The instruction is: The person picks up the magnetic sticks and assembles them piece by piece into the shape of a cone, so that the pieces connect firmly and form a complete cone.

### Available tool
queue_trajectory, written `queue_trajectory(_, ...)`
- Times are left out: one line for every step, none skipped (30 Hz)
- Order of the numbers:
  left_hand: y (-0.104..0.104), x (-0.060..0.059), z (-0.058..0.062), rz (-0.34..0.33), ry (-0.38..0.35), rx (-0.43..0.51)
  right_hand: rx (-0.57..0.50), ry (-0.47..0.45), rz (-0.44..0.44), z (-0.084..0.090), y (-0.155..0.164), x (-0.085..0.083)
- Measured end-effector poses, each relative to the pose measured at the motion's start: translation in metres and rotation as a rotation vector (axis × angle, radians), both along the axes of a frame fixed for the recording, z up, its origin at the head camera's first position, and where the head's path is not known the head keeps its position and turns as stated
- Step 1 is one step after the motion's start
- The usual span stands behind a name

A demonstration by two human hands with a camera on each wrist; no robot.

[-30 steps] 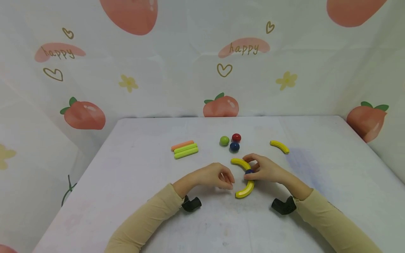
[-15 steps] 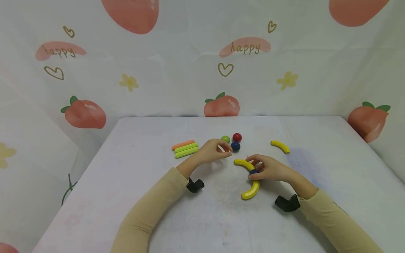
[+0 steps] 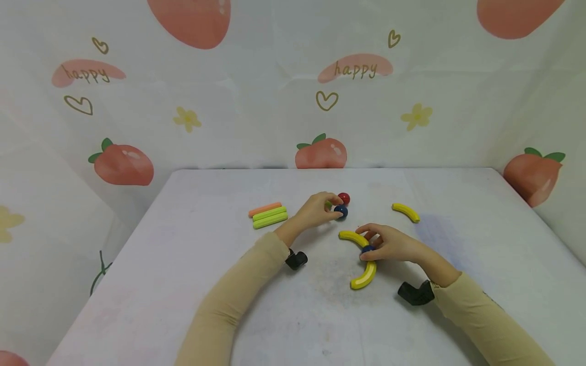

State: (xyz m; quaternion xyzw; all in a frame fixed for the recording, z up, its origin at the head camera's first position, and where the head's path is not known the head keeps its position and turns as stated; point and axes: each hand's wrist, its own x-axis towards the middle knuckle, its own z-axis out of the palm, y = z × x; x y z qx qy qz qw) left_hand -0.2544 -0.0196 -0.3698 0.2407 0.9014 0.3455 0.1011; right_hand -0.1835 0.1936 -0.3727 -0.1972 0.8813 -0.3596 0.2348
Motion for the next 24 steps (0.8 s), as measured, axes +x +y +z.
queue_trajectory(0.002, -0.001, 0.000, -0.001, 0.003, -0.007, -0.002, 0.000, 0.001, 0.000, 0.000, 0.000)
queue_trajectory(0.003, -0.001, -0.001, -0.004, 0.008, -0.017, -0.004, 0.001, 0.002, 0.000, 0.000, 0.000)
queue_trajectory(0.005, -0.002, -0.001, -0.006, 0.011, -0.027, -0.006, 0.001, 0.003, 0.000, 0.000, 0.000)
queue_trajectory(0.006, -0.002, -0.001, -0.008, 0.015, -0.039, -0.009, 0.001, 0.005, 0.000, 0.001, 0.000)
queue_trajectory(0.007, -0.003, -0.002, -0.011, 0.022, -0.051, -0.012, 0.002, 0.006, 0.000, 0.001, 0.000)
queue_trajectory(0.008, -0.003, -0.002, -0.012, 0.026, -0.063, -0.013, 0.003, 0.007, 0.000, 0.001, 0.000)
queue_trajectory(0.009, -0.003, -0.003, -0.013, 0.029, -0.075, -0.014, 0.002, 0.007, 0.000, 0.001, 0.000)
queue_trajectory(0.009, -0.003, -0.003, -0.013, 0.031, -0.085, -0.015, 0.002, 0.007, 0.000, 0.001, 0.000)
queue_trajectory(0.010, -0.004, -0.004, -0.013, 0.032, -0.094, -0.015, 0.001, 0.008, 0.000, 0.001, 0.000)
queue_trajectory(0.010, -0.003, -0.004, -0.012, 0.029, -0.099, -0.013, 0.002, 0.008, 0.000, 0.001, 0.000)
queue_trajectory(0.010, -0.003, -0.004, -0.011, 0.026, -0.104, -0.012, 0.002, 0.008, 0.000, 0.001, 0.000)
queue_trajectory(0.010, -0.003, -0.004, -0.011, 0.023, -0.108, -0.011, 0.003, 0.008, 0.000, 0.001, 0.000)
queue_trajectory(0.009, -0.002, -0.004, -0.012, 0.018, -0.112, -0.011, 0.004, 0.008, 0.000, 0.001, 0.000)
queue_trajectory(0.009, -0.002, -0.004, -0.013, 0.017, -0.116, -0.010, 0.005, 0.009, 0.000, 0.001, 0.000)
queue_trajectory(0.008, -0.002, -0.004, -0.015, 0.013, -0.118, -0.010, 0.005, 0.009, 0.000, 0.001, 0.000)
queue_trajectory(0.007, -0.001, -0.004, -0.017, 0.008, -0.119, -0.010, 0.006, 0.009, 0.000, 0.001, 0.000)
queue_trajectory(0.006, -0.001, -0.004, -0.020, 0.008, -0.122, -0.010, 0.005, 0.008, 0.001, 0.001, 0.001)
queue_trajectory(0.005, 0.000, -0.003, -0.023, 0.007, -0.123, -0.009, 0.004, 0.007, 0.001, 0.000, 0.001)
queue_trajectory(0.004, 0.000, -0.003, -0.027, 0.005, -0.124, -0.008, 0.002, 0.006, 0.002, 0.000, 0.001)
queue_trajectory(0.002, 0.000, -0.004, -0.032, 0.001, -0.122, -0.007, 0.000, 0.004, 0.002, 0.000, 0.001)
queue_trajectory(0.000, 0.001, -0.004, -0.036, -0.009, -0.116, -0.006, -0.001, 0.003, 0.003, 0.000, 0.002)
queue_trajectory(-0.002, 0.001, -0.004, -0.038, -0.020, -0.111, -0.005, -0.002, 0.002, 0.003, 0.000, 0.002)
queue_trajectory(-0.004, 0.002, -0.005, -0.039, -0.031, -0.107, -0.003, -0.004, 0.001, 0.003, -0.001, 0.002)
queue_trajectory(-0.006, 0.002, -0.005, -0.039, -0.045, -0.099, -0.002, -0.007, 0.000, 0.003, -0.001, 0.002)
